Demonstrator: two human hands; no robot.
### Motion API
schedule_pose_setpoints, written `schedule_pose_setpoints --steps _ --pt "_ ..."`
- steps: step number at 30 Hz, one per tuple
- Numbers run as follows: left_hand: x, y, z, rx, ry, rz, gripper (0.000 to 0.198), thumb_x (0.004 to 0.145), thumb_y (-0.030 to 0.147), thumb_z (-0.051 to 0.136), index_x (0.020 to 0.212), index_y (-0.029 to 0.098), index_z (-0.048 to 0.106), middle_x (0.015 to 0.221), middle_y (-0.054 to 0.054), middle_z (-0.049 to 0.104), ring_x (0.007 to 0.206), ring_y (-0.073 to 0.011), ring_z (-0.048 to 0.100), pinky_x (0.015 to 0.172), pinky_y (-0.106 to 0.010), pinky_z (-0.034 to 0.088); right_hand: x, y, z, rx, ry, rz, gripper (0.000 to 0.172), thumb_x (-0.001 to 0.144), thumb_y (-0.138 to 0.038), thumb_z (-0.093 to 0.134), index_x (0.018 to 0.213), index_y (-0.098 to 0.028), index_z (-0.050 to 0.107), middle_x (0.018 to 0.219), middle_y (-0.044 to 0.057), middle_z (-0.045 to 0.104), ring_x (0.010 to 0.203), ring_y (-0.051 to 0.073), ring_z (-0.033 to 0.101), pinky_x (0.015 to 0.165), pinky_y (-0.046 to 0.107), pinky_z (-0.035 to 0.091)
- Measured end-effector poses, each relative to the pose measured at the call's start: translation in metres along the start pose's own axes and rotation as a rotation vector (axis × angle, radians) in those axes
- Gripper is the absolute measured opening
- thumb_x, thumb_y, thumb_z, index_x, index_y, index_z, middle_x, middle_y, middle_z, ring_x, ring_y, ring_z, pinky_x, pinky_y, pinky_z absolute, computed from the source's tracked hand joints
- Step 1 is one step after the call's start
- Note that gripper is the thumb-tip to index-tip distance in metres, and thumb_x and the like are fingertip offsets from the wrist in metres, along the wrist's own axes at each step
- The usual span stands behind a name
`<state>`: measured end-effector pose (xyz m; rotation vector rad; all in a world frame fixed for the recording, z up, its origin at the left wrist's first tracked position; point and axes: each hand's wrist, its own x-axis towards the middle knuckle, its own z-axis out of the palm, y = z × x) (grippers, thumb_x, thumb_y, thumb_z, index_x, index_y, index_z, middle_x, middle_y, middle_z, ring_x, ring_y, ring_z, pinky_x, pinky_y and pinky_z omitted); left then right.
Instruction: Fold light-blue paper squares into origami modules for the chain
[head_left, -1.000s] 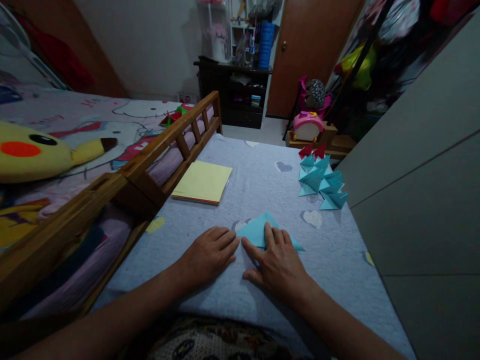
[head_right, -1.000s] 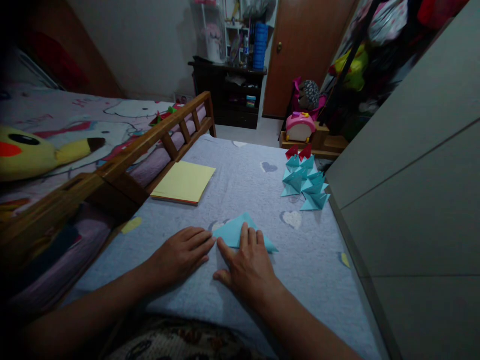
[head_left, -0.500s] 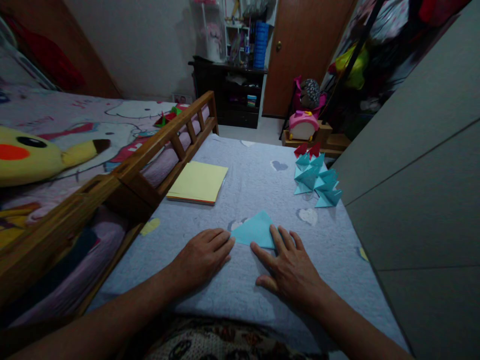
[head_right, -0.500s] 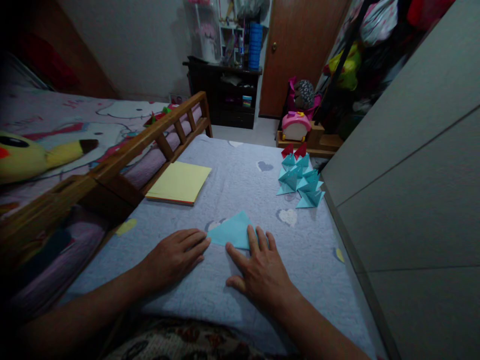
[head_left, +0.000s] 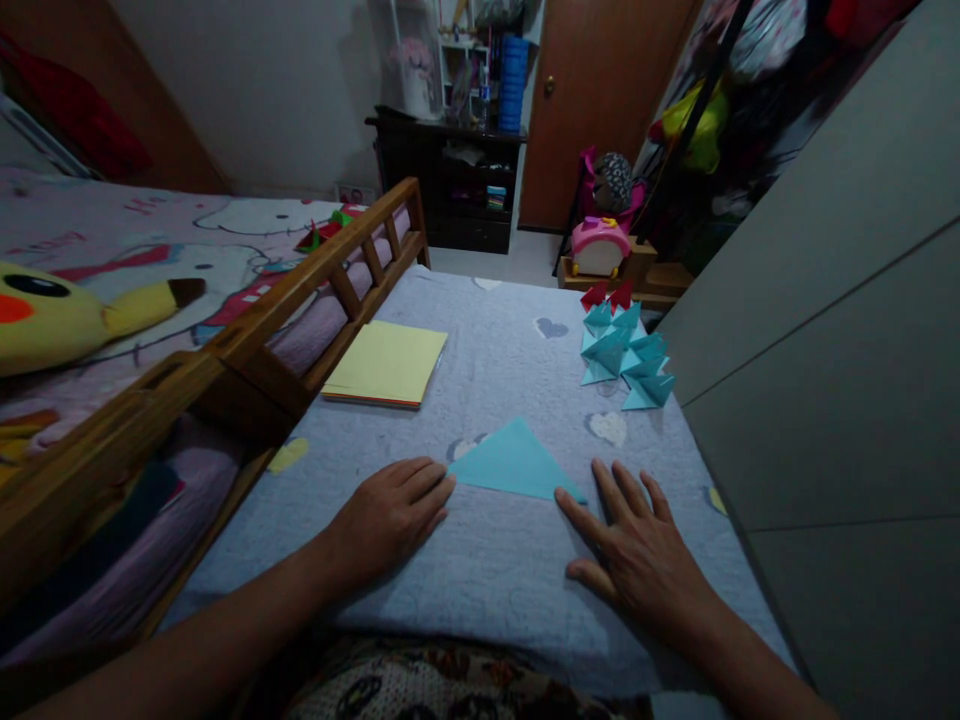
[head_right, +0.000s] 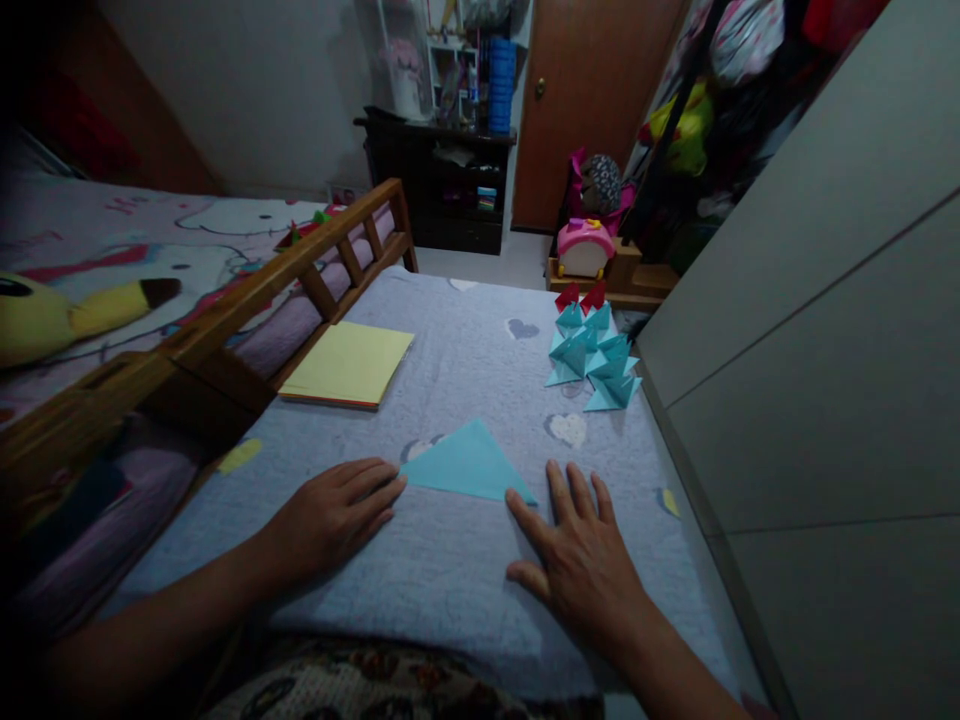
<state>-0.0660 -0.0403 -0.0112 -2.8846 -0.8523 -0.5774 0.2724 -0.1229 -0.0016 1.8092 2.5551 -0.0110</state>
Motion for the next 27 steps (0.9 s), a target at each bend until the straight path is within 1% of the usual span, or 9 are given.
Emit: schedule_pose_setpoints --steps 5,10,13,15,17,19,21,24,27 --pt "-0.006 -0.002 -0.001 0.007 0.015 -0.009 0.023 0.098 0.015 0.048 0.114 0.013 0.065 0.108 -0.010 0.069 0.101 -0.0241 0.065 0.091 -0.040 0.059 -0.013 0.012 0.005 -0.005 0.021 0.040 0.069 0.081 -0.065 0.067 0.145 -0.046 0.048 0.160 0.007 0.039 0.143 0.047 0.033 0.112 0.068 0.025" --pt "-0.011 -0.002 -0.001 0.025 0.034 -0.020 0.025 0.099 0.016 0.047 0.114 0.013 0.066 0.109 -0.011 0.070 0.101 -0.0244 0.066 0.090 -0.041 0.059 -0.023 0.021 0.012 -0.115 0.107 -0.003 0.069 0.083 -0.062 0.068 0.146 -0.043 0.047 0.156 0.011 0.043 0.138 0.047 0.040 0.108 0.067 0.031" --pt "-0.015 -0.003 -0.002 0.029 0.046 -0.037 0.026 0.099 0.016 0.046 0.113 0.013 0.067 0.109 -0.012 0.071 0.101 -0.0246 0.066 0.089 -0.041 0.059 -0.028 0.027 0.012 -0.161 0.153 -0.026 0.069 0.083 -0.061 0.067 0.146 -0.041 0.048 0.153 0.014 0.047 0.134 0.048 0.045 0.105 0.067 0.035" --pt "-0.017 -0.004 -0.004 0.025 0.047 -0.053 0.025 0.099 0.017 0.046 0.112 0.012 0.067 0.109 -0.012 0.071 0.100 -0.0248 0.066 0.089 -0.041 0.059 -0.028 0.029 0.008 -0.158 0.179 -0.037 0.063 0.085 -0.060 0.066 0.142 -0.039 0.052 0.151 0.015 0.048 0.133 0.047 0.046 0.103 0.067 0.037" --pt "-0.015 -0.004 -0.007 0.024 0.053 -0.068 0.024 0.099 0.019 0.048 0.111 0.012 0.067 0.108 -0.013 0.071 0.099 -0.0251 0.066 0.088 -0.041 0.059 -0.024 0.027 0.001 -0.128 0.200 -0.044 0.053 0.088 -0.055 0.064 0.137 -0.034 0.058 0.151 0.016 0.049 0.135 0.044 0.045 0.105 0.066 0.036" --pt "-0.008 -0.001 -0.009 0.026 0.069 -0.068 0.022 0.099 0.020 0.048 0.109 0.012 0.067 0.109 -0.013 0.071 0.100 -0.0255 0.066 0.088 -0.042 0.058 -0.015 0.018 -0.008 -0.077 0.200 -0.061 0.047 0.093 -0.048 0.060 0.135 -0.027 0.059 0.154 0.016 0.046 0.139 0.040 0.043 0.110 0.063 0.033" --pt "0.005 0.006 -0.010 0.015 0.095 -0.021 0.024 0.098 0.018 0.047 0.112 0.012 0.065 0.111 -0.013 0.070 0.101 -0.0254 0.065 0.089 -0.042 0.057 0.000 0.001 -0.016 0.009 0.173 -0.129 0.050 0.096 -0.042 0.057 0.142 -0.022 0.053 0.155 0.015 0.046 0.141 0.034 0.043 0.114 0.057 0.033" --pt "0.027 0.019 -0.006 -0.054 0.045 0.081 0.029 0.098 0.019 0.049 0.123 0.011 0.061 0.119 -0.013 0.069 0.111 -0.0259 0.063 0.097 -0.042 0.054 0.026 -0.031 -0.020 0.151 0.082 -0.225 0.057 0.096 -0.042 0.056 0.147 -0.019 0.047 0.157 0.013 0.044 0.143 0.030 0.041 0.116 0.052 0.033" --pt "0.040 0.027 0.004 -0.103 -0.032 0.104 0.032 0.096 0.022 0.055 0.125 0.010 0.060 0.119 -0.012 0.069 0.112 -0.0276 0.062 0.099 -0.044 0.054 0.045 -0.053 -0.014 0.239 0.023 -0.268 0.063 0.096 -0.043 0.054 0.151 -0.014 0.042 0.159 0.013 0.040 0.145 0.028 0.039 0.120 0.048 0.029"
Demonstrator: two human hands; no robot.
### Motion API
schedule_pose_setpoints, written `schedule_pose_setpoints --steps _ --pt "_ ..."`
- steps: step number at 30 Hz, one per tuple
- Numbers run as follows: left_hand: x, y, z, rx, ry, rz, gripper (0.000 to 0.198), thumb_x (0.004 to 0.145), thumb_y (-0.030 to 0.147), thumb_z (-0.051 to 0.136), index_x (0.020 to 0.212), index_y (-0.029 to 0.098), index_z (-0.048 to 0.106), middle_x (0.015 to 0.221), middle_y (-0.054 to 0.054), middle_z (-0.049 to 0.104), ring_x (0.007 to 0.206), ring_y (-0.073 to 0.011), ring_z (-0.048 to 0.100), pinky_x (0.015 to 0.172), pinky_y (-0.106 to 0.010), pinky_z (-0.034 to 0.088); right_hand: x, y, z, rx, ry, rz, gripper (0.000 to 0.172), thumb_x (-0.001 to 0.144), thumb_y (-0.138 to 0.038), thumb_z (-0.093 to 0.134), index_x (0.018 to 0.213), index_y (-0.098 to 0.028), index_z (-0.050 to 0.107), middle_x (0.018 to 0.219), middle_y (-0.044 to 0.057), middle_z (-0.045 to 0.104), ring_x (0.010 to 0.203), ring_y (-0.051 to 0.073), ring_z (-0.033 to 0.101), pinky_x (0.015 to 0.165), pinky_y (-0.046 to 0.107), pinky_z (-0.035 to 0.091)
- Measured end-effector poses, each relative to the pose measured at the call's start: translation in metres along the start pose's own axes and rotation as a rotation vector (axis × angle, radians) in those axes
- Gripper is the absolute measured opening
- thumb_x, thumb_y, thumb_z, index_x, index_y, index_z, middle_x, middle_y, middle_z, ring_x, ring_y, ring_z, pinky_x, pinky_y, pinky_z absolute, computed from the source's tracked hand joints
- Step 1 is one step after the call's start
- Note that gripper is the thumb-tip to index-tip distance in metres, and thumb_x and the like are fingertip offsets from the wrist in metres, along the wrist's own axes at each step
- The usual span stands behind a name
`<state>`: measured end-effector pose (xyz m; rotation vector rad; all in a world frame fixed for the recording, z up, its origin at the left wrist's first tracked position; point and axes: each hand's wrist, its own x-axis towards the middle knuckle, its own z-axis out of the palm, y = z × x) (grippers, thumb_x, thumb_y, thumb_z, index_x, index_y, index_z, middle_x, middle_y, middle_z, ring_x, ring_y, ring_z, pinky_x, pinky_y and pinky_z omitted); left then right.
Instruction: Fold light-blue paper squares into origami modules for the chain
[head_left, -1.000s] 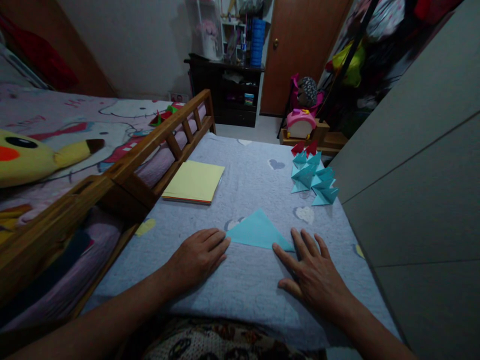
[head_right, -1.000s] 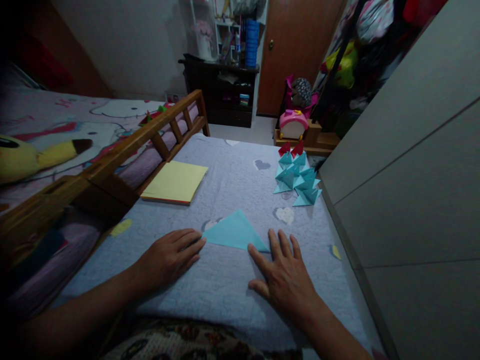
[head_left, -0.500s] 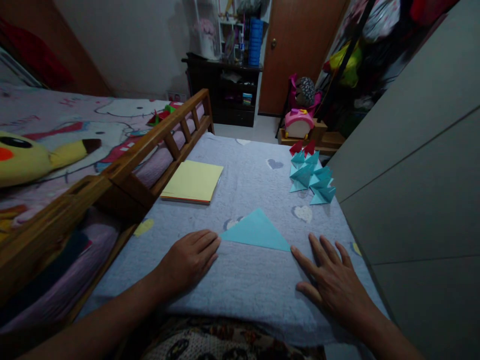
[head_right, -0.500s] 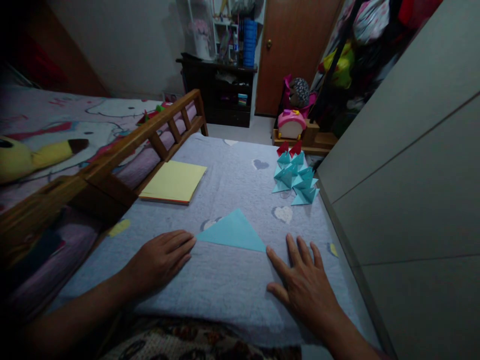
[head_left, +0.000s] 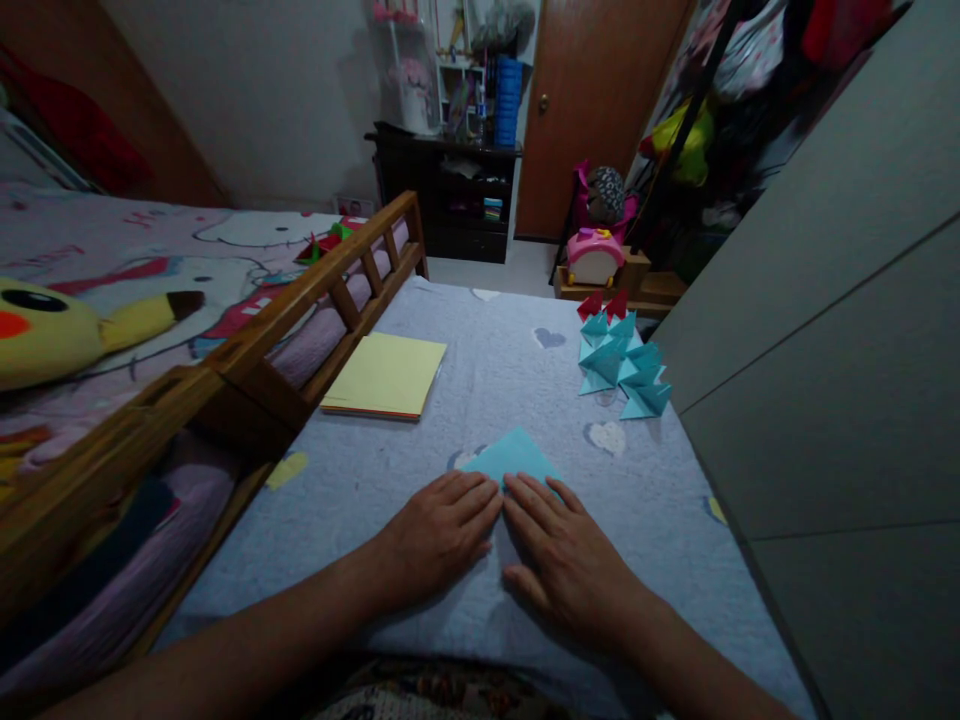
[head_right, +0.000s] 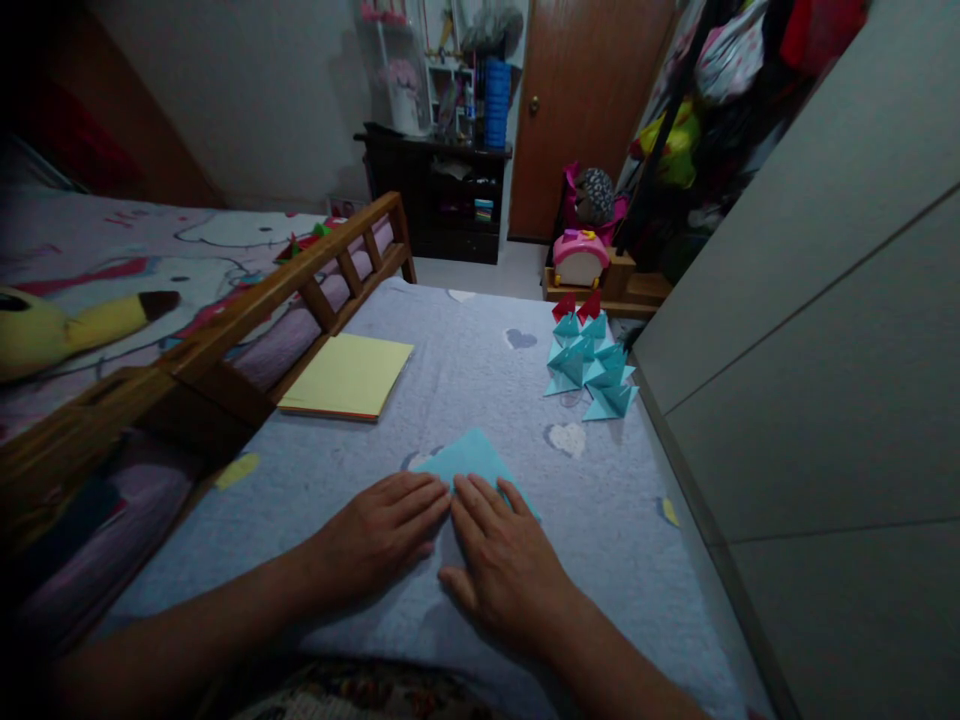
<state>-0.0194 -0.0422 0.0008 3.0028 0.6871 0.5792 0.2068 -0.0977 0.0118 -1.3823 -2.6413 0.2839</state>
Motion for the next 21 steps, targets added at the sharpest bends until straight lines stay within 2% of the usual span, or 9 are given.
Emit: schedule_pose_setpoints --steps 4,9,14,17,21 --pt "-0.003 -0.003 0.008 -0.017 -0.047 -0.026 0.033 0.093 0.022 0.060 0.123 0.008 0.060 0.119 -0.014 0.069 0.110 -0.0285 0.062 0.095 -0.044 0.055 0.005 0.001 0.011 0.045 -0.049 0.005 0.069 0.094 -0.044 0.057 0.153 -0.013 0.039 0.161 0.013 0.035 0.148 0.028 0.034 0.123 0.048 0.027" --pt "-0.019 -0.008 0.005 -0.004 -0.046 -0.039 0.032 0.093 0.018 0.058 0.124 0.010 0.060 0.121 -0.012 0.069 0.109 -0.0278 0.063 0.093 -0.045 0.056 -0.016 0.017 0.009 0.040 -0.108 0.021 0.073 0.092 -0.047 0.062 0.155 -0.018 0.038 0.162 0.009 0.033 0.148 0.029 0.035 0.120 0.050 0.032" --pt "-0.034 -0.010 0.000 0.084 0.064 -0.121 0.024 0.095 0.014 0.050 0.115 0.012 0.064 0.110 -0.011 0.072 0.101 -0.0249 0.066 0.089 -0.041 0.058 -0.053 0.036 0.014 -0.087 0.012 0.056 0.077 0.092 -0.043 0.061 0.159 -0.023 0.028 0.162 0.008 0.034 0.146 0.028 0.038 0.116 0.049 0.034" --pt "-0.043 -0.012 -0.002 0.111 0.078 -0.183 0.025 0.097 0.015 0.048 0.115 0.012 0.065 0.109 -0.011 0.072 0.101 -0.0241 0.066 0.089 -0.040 0.058 -0.072 0.045 0.017 -0.183 0.084 0.039 0.076 0.094 -0.044 0.058 0.160 -0.024 0.025 0.160 0.007 0.038 0.144 0.027 0.042 0.113 0.046 0.036" --pt "-0.050 -0.012 -0.003 0.142 0.101 -0.200 0.025 0.098 0.014 0.046 0.114 0.010 0.065 0.109 -0.012 0.071 0.100 -0.0247 0.066 0.089 -0.040 0.057 -0.087 0.053 0.015 -0.285 0.141 0.031 0.070 0.094 -0.044 0.057 0.156 -0.022 0.033 0.157 0.008 0.044 0.141 0.027 0.046 0.110 0.047 0.037"
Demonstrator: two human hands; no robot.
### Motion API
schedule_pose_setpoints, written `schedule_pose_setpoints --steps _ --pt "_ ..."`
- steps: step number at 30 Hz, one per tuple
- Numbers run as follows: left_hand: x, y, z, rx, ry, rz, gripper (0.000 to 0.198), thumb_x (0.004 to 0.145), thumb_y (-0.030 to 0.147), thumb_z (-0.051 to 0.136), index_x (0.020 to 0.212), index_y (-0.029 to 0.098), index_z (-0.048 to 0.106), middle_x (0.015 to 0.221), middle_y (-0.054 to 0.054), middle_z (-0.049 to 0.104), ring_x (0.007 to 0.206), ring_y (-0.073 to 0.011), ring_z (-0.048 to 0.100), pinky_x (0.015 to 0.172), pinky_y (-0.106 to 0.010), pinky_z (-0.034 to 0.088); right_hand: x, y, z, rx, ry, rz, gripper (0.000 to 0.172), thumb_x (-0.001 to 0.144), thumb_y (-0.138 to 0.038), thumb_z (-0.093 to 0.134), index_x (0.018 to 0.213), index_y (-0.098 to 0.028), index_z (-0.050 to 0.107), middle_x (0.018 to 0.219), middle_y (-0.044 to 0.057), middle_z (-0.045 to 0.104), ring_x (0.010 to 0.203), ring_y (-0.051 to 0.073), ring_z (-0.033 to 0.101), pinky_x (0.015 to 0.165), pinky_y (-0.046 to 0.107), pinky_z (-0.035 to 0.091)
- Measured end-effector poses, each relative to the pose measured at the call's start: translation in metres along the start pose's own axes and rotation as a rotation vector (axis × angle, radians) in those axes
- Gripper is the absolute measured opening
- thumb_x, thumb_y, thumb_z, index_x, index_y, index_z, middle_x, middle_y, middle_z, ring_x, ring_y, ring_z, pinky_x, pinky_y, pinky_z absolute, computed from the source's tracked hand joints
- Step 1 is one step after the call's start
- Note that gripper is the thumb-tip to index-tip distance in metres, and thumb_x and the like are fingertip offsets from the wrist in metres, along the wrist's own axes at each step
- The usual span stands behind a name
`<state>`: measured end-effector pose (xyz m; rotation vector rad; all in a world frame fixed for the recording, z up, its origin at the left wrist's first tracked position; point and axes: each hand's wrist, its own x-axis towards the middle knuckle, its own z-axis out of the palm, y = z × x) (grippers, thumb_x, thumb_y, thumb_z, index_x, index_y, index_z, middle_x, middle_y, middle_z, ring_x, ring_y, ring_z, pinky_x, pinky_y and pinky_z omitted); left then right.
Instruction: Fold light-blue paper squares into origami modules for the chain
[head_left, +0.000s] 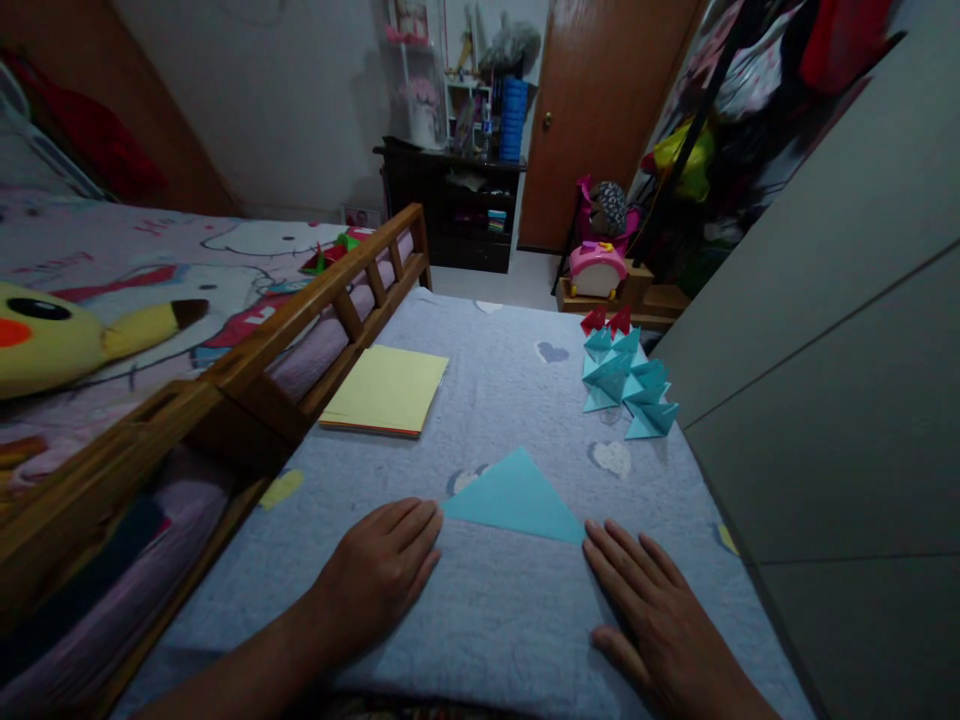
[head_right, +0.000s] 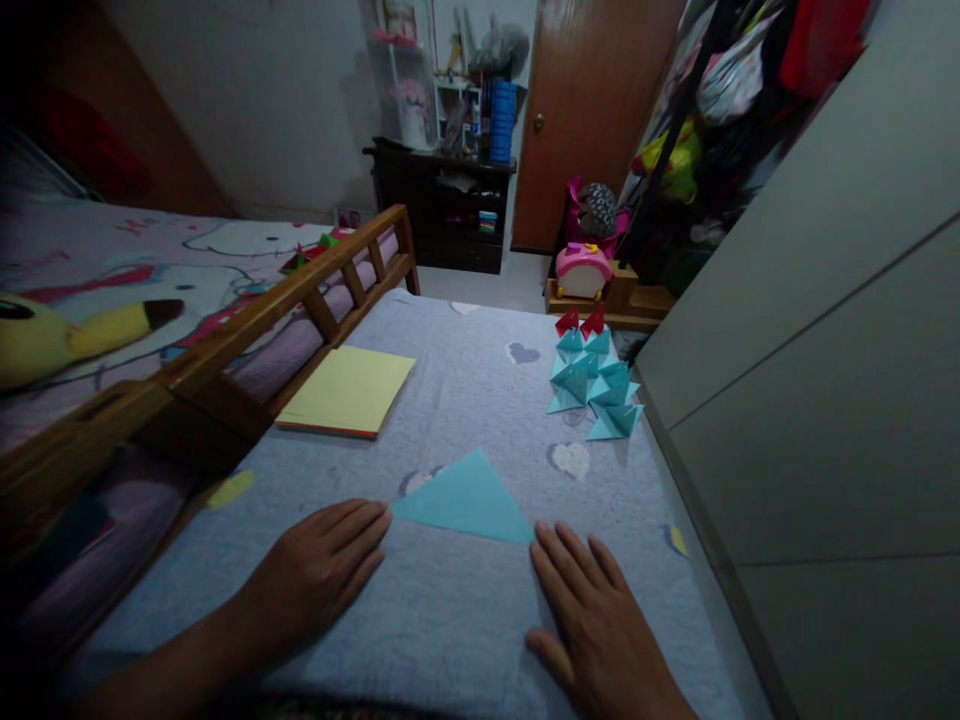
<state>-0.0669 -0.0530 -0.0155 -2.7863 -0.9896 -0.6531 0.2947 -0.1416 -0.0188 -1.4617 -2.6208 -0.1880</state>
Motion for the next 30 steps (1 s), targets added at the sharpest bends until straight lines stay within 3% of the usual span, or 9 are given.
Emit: schedule_pose_setpoints --steps 4,8,11,14,17,19,22,26,30 --pt "0.001 -0.001 -0.006 -0.032 -0.029 -0.042 0.023 0.098 0.016 0.047 0.110 0.012 0.066 0.106 -0.012 0.071 0.097 -0.0255 0.065 0.085 -0.042 0.057 0.001 0.011 -0.007 -0.002 0.017 0.045 0.053 0.094 -0.041 0.059 0.143 -0.023 0.053 0.146 0.009 0.057 0.130 0.030 0.056 0.103 0.050 0.042" --pt "0.021 -0.005 -0.015 -0.158 -0.165 -0.178 0.019 0.098 0.023 0.048 0.090 0.017 0.064 0.088 -0.007 0.068 0.081 -0.0217 0.063 0.072 -0.036 0.055 0.028 0.016 -0.023 0.117 -0.030 0.187 0.017 0.092 -0.028 0.059 0.103 -0.023 0.071 0.122 0.009 0.072 0.110 0.029 0.066 0.094 0.048 0.050" --pt "0.049 -0.007 -0.014 -0.229 -0.191 -0.220 0.018 0.095 0.029 0.056 0.107 0.017 0.062 0.103 -0.009 0.067 0.096 -0.0254 0.062 0.082 -0.040 0.054 0.065 0.009 -0.035 0.193 -0.114 0.262 0.016 0.089 -0.025 0.064 0.103 -0.021 0.069 0.109 0.012 0.073 0.095 0.028 0.069 0.081 0.042 0.055" --pt "0.074 -0.004 -0.002 -0.241 -0.226 -0.213 0.044 0.088 0.041 0.068 0.122 0.016 0.058 0.114 -0.012 0.064 0.103 -0.0297 0.060 0.088 -0.045 0.053 0.102 -0.001 -0.038 0.230 -0.184 0.270 0.019 0.086 -0.027 0.068 0.104 -0.021 0.067 0.098 0.011 0.072 0.088 0.027 0.068 0.075 0.039 0.054" --pt "0.085 0.000 0.013 -0.216 -0.257 -0.227 0.065 0.077 0.053 0.077 0.124 0.015 0.056 0.113 -0.014 0.064 0.101 -0.0319 0.059 0.087 -0.046 0.051 0.127 -0.006 -0.029 0.274 -0.187 0.345 0.028 0.085 -0.026 0.068 0.112 -0.017 0.064 0.103 0.014 0.071 0.092 0.029 0.068 0.077 0.039 0.052" --pt "0.083 0.000 0.022 -0.225 -0.273 -0.237 0.077 0.073 0.056 0.080 0.131 0.014 0.052 0.116 -0.015 0.063 0.102 -0.0329 0.058 0.088 -0.047 0.051 0.135 -0.005 -0.019 0.323 -0.148 0.405 0.036 0.086 -0.026 0.067 0.119 -0.015 0.061 0.106 0.016 0.070 0.094 0.029 0.068 0.079 0.039 0.051" --pt "0.078 -0.004 0.028 -0.281 -0.261 -0.248 0.086 0.073 0.052 0.081 0.141 0.015 0.042 0.121 -0.014 0.061 0.107 -0.0332 0.057 0.093 -0.049 0.049 0.138 0.001 -0.007 0.502 -0.085 0.451 0.041 0.085 -0.022 0.063 0.125 -0.015 0.057 0.094 0.009 0.070 0.083 0.022 0.066 0.075 0.034 0.049" --pt "0.075 -0.009 0.028 -0.392 -0.244 -0.254 0.094 0.073 0.038 0.084 0.148 0.018 0.031 0.119 -0.011 0.061 0.108 -0.0309 0.056 0.094 -0.048 0.048 0.138 0.007 -0.002 0.782 -0.031 0.436 0.029 0.083 -0.017 0.058 0.112 -0.017 0.060 0.075 -0.002 0.062 0.068 0.015 0.059 0.065 0.027 0.045" --pt "0.077 -0.012 0.027 -0.487 -0.220 -0.266 0.098 0.071 0.030 0.086 0.150 0.017 0.029 0.119 -0.012 0.061 0.108 -0.0302 0.057 0.093 -0.050 0.050 0.137 0.007 -0.002 0.917 0.090 0.414 0.017 0.084 -0.019 0.056 0.099 -0.020 0.065 0.075 -0.002 0.061 0.067 0.014 0.057 0.063 0.026 0.045"
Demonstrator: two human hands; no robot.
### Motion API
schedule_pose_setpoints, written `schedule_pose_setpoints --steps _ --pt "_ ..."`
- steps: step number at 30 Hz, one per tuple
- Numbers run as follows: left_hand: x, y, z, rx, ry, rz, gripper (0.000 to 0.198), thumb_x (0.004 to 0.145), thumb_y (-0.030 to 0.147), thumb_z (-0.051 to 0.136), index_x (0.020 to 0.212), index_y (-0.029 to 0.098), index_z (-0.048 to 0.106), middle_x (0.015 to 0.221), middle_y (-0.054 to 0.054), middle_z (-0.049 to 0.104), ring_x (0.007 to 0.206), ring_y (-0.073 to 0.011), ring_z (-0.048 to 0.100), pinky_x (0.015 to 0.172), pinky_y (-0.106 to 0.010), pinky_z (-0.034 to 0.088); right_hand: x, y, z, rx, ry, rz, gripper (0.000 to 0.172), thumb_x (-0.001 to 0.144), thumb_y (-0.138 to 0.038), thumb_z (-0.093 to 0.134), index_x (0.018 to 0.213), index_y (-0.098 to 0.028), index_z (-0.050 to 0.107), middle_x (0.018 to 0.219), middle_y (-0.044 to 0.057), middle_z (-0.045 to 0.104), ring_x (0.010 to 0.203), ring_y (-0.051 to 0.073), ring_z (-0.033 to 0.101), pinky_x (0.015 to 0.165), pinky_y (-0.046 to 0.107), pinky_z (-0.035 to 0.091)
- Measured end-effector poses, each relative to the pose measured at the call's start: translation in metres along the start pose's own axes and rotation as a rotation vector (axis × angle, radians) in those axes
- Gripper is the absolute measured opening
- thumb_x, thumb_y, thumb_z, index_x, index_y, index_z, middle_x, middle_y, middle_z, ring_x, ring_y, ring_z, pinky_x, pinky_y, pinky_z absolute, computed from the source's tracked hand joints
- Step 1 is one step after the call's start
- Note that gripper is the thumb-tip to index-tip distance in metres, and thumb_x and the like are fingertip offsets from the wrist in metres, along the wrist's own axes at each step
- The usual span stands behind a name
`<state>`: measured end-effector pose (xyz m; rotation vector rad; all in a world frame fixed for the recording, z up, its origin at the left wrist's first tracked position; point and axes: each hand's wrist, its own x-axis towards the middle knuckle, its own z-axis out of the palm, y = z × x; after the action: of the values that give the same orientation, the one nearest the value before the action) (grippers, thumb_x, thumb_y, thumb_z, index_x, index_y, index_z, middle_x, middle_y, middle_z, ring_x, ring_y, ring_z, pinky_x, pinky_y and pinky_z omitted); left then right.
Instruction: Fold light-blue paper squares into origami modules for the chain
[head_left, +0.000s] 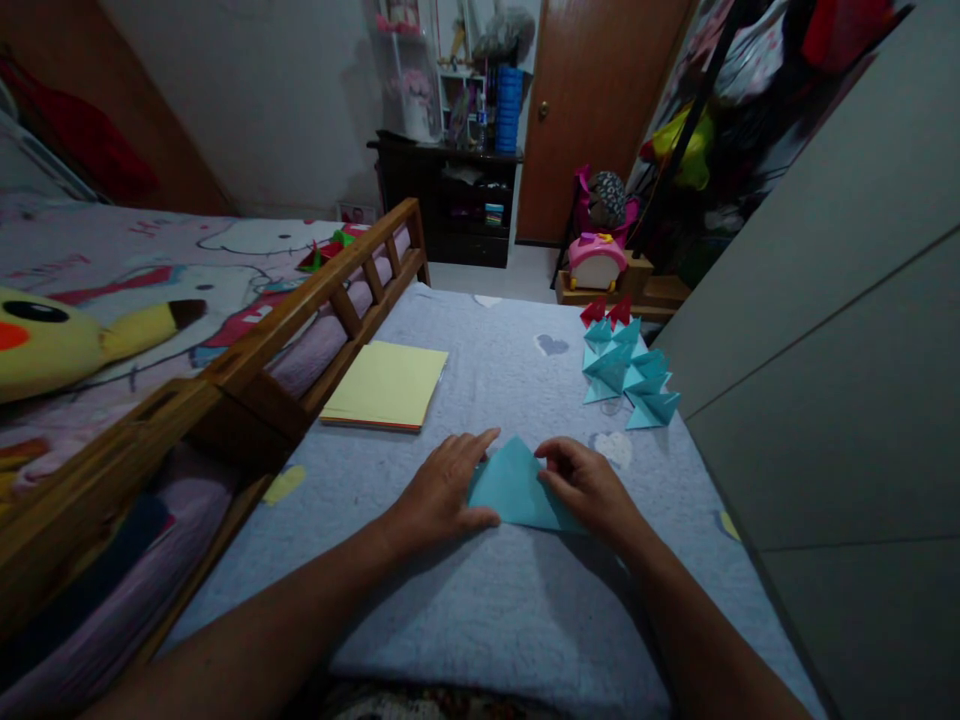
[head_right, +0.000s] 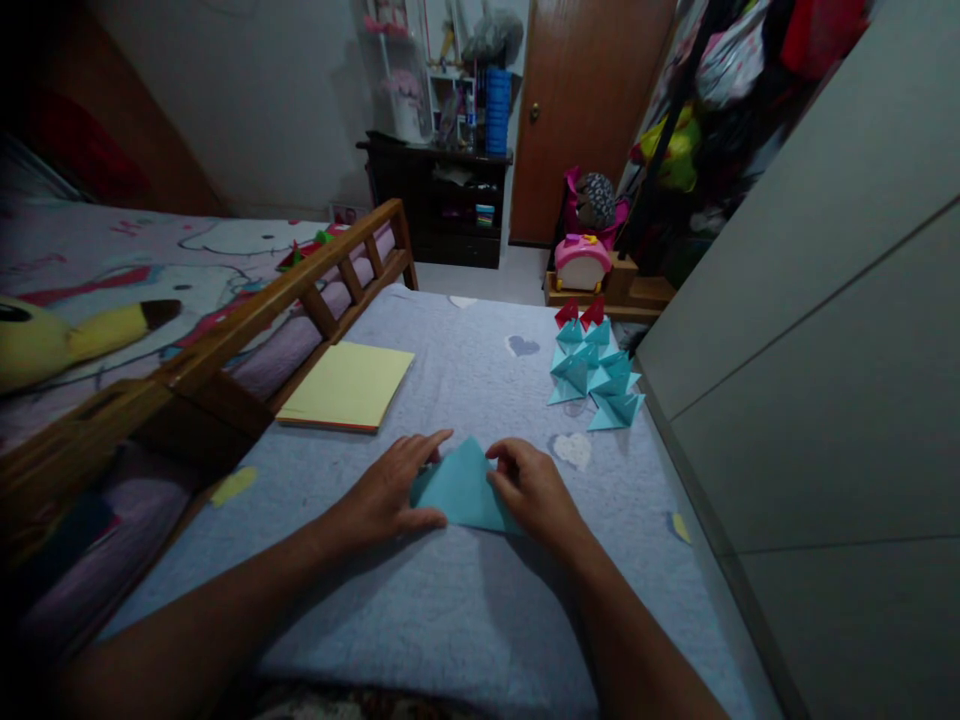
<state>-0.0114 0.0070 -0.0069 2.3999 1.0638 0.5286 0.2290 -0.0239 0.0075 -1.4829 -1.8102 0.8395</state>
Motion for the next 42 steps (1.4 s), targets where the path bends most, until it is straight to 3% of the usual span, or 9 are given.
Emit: schedule_pose_setpoints --steps 3,9,14,18,29,34,38,42 --pt "0.001 0.001 -0.004 -0.087 0.019 0.027 0.094 0.070 0.032 0.086 0.147 0.018 0.034 0.126 -0.014 0.057 0.114 -0.0307 0.056 0.097 -0.051 0.049 -0.001 -0.002 -0.001 0.033 0.060 -0.044 0.015 0.085 -0.021 0.056 0.096 -0.020 0.066 0.077 0.000 0.061 0.070 0.015 0.059 0.066 0.027 0.047" --pt "0.000 0.009 -0.010 -0.247 0.108 0.061 0.057 0.086 0.024 0.070 0.138 0.025 0.046 0.127 -0.010 0.058 0.117 -0.0270 0.059 0.097 -0.049 0.054 0.000 -0.005 -0.004 0.013 0.169 -0.129 0.013 0.087 -0.023 0.055 0.095 -0.022 0.065 0.080 0.001 0.064 0.075 0.017 0.062 0.072 0.031 0.050" --pt "-0.002 0.009 -0.001 -0.152 0.150 0.149 0.072 0.089 0.020 0.063 0.152 0.025 0.029 0.145 -0.016 0.050 0.132 -0.0334 0.051 0.108 -0.058 0.048 0.000 -0.004 -0.002 -0.059 0.249 -0.182 0.015 0.090 -0.021 0.054 0.100 -0.022 0.065 0.083 0.003 0.063 0.080 0.019 0.062 0.075 0.032 0.050" --pt "-0.003 0.007 0.004 -0.143 0.125 0.146 0.084 0.090 0.019 0.063 0.158 0.024 0.015 0.152 -0.019 0.042 0.138 -0.0362 0.046 0.110 -0.060 0.045 0.000 -0.003 0.000 -0.122 0.237 -0.244 0.019 0.093 -0.018 0.052 0.105 -0.022 0.067 0.087 0.005 0.064 0.085 0.021 0.062 0.078 0.035 0.050" --pt "-0.002 0.005 0.006 -0.210 0.115 0.137 0.080 0.089 0.018 0.060 0.156 0.028 0.017 0.150 -0.016 0.043 0.137 -0.0336 0.046 0.111 -0.058 0.044 -0.007 -0.004 0.010 -0.300 0.276 -0.339 0.031 0.092 -0.016 0.053 0.120 -0.025 0.066 0.109 0.009 0.061 0.102 0.026 0.056 0.090 0.045 0.049" --pt "-0.002 0.005 0.004 -0.249 0.174 0.098 0.068 0.087 0.018 0.061 0.148 0.025 0.031 0.141 -0.015 0.048 0.130 -0.0311 0.050 0.109 -0.055 0.045 -0.008 -0.005 0.009 -0.280 0.285 -0.347 0.025 0.088 -0.010 0.051 0.100 -0.025 0.068 0.109 0.008 0.060 0.105 0.026 0.054 0.092 0.045 0.048" --pt "0.000 0.008 -0.002 -0.256 0.153 0.063 0.040 0.082 0.015 0.065 0.120 0.023 0.058 0.130 -0.011 0.052 0.120 -0.0282 0.056 0.101 -0.049 0.051 -0.009 -0.005 0.007 -0.226 0.272 -0.324 0.026 0.085 -0.008 0.050 0.096 -0.026 0.066 0.111 0.007 0.059 0.110 0.026 0.052 0.095 0.047 0.046" --pt "0.000 0.006 -0.002 -0.252 0.111 0.062 0.022 0.081 0.014 0.064 0.102 0.021 0.066 0.113 -0.007 0.058 0.104 -0.0233 0.061 0.088 -0.042 0.056 -0.009 -0.006 0.006 -0.193 0.255 -0.330 0.027 0.083 -0.006 0.048 0.095 -0.025 0.064 0.113 0.007 0.058 0.112 0.026 0.051 0.098 0.049 0.043"
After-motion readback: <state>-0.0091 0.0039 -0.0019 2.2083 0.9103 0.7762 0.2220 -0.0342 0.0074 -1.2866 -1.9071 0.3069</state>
